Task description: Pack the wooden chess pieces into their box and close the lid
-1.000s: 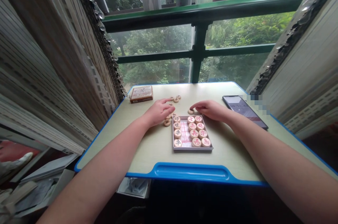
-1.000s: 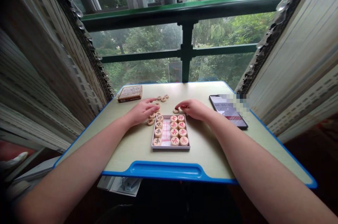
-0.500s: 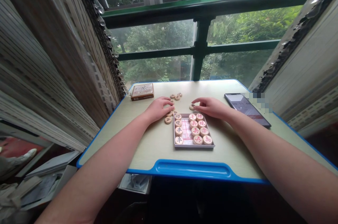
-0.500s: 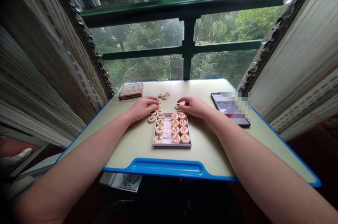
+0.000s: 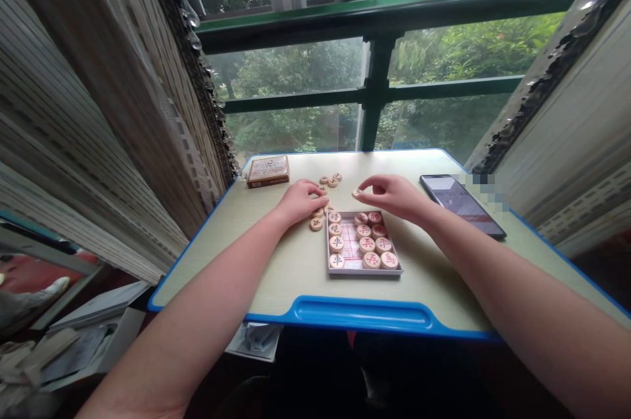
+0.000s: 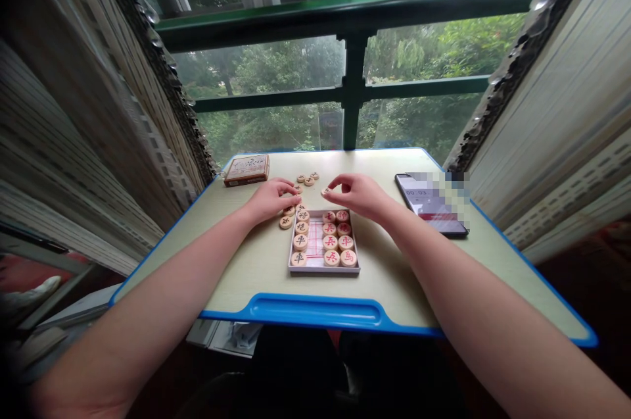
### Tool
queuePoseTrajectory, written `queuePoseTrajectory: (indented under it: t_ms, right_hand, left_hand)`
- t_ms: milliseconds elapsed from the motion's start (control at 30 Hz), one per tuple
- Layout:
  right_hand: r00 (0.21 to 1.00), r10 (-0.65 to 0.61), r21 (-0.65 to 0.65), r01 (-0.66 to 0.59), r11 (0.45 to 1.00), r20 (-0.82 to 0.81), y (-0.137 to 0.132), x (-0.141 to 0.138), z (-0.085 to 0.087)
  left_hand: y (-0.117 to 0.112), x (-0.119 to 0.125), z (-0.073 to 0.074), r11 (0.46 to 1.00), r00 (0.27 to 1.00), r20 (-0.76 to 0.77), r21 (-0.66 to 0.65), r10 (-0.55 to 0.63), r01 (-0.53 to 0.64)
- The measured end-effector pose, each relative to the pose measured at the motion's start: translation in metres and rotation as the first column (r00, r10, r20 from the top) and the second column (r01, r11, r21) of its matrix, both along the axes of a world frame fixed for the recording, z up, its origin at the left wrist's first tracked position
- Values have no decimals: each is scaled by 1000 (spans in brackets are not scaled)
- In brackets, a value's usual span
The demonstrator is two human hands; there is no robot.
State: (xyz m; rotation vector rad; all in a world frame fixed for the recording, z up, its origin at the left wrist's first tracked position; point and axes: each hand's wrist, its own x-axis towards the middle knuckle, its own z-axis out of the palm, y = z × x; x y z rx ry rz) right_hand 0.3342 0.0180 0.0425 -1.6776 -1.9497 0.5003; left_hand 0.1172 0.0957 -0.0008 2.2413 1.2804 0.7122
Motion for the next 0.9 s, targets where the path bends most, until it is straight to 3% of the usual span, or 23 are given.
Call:
queuePoseTrajectory:
  t_ms: [133, 400, 700, 900]
  right_hand:
    - [986, 119, 29, -123, 992, 113, -18, -23, 13]
    - [919, 111, -48, -100, 994, 378, -23, -34, 14]
    - [895, 108, -92, -75, 993, 432, -21, -36, 8]
    - [897, 88, -98, -50, 994, 432, -22, -38, 8]
  left_hand:
    - [1, -1, 1, 1000, 1000, -7, -15, -18, 17]
    - [1, -2, 2, 1000, 1000, -18, 3, -20, 20]
    - [1, -2, 1, 999, 998, -49, 20, -30, 31]
    - [1, -3, 3, 999, 999, -10, -38, 36, -36]
